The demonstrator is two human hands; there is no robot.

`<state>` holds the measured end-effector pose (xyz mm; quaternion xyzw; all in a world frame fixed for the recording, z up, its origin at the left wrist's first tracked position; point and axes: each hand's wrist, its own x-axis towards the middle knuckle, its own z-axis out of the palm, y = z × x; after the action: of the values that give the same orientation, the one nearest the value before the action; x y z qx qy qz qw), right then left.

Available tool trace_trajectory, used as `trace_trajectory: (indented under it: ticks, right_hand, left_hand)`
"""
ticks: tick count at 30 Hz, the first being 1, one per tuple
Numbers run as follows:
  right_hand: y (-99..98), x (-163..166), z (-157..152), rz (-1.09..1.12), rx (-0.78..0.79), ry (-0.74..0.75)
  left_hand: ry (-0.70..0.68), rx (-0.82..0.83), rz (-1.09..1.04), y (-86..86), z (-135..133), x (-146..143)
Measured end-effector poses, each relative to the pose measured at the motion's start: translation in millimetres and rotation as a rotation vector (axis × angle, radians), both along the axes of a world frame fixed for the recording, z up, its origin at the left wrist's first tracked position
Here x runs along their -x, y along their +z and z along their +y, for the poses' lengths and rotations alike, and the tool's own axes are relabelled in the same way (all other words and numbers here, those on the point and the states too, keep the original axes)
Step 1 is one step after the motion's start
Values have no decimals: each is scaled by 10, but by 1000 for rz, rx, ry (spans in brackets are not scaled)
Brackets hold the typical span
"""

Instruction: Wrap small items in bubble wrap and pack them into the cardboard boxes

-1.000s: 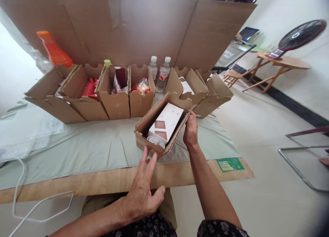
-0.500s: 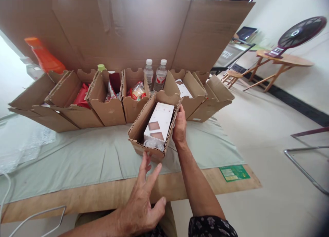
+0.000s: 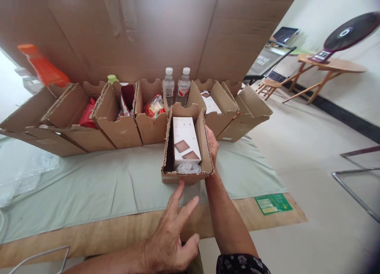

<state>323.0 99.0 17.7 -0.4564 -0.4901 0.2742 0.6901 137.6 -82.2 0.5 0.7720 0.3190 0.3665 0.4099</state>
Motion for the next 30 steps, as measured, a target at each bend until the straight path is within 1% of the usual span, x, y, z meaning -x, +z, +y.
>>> trace_trajectory:
  ticks: [2, 3, 5, 7, 9, 11, 14, 17, 19, 21, 23, 25, 28, 30]
  right_hand:
    - [-40, -30, -6, 68, 5, 22]
    - [-69, -49, -2, 96, 11, 8]
    - [-143, -86, 21, 144, 46, -68]
    - [-233, -114, 64, 194, 130, -157]
    - [-330, -128, 113, 232, 227, -212]
    - [-425, -136, 155, 241, 287, -229]
    - [-541, -153, 197, 237, 314, -228]
    - [-613, -173, 224, 228, 328, -235]
    - [-639, -183, 240, 217, 331, -247]
    - [-644, -192, 248, 201, 329, -259]
    - [-621, -197, 238, 176, 317, -273]
    - [-557, -182, 195, 139, 290, -280]
    - [-364, -61, 64, 80, 227, -254]
    - [-175, 99, -32, 8, 166, -175]
  left_hand:
    - [10, 0, -6, 0, 64, -53]
    - [17, -3, -6, -5, 108, -84]
    - [35, -12, -10, -28, 221, -155]
    - [50, -23, -21, -61, 375, -241]
    - [61, -23, -33, -95, 567, -339]
    - [68, -11, -35, -119, 788, -441]
    - [92, 0, -23, -136, 1140, -578]
    - [123, 13, -25, -128, 1465, -692]
    - [140, 28, -28, -103, 1637, -760]
    - [157, 54, -13, -59, 1747, -807]
    - [167, 83, 14, -5, 1767, -800]
    - [161, 102, 44, 35, 1677, -699]
    - [153, 116, 81, 11, 1354, -349]
    - [168, 132, 86, -67, 1066, -33]
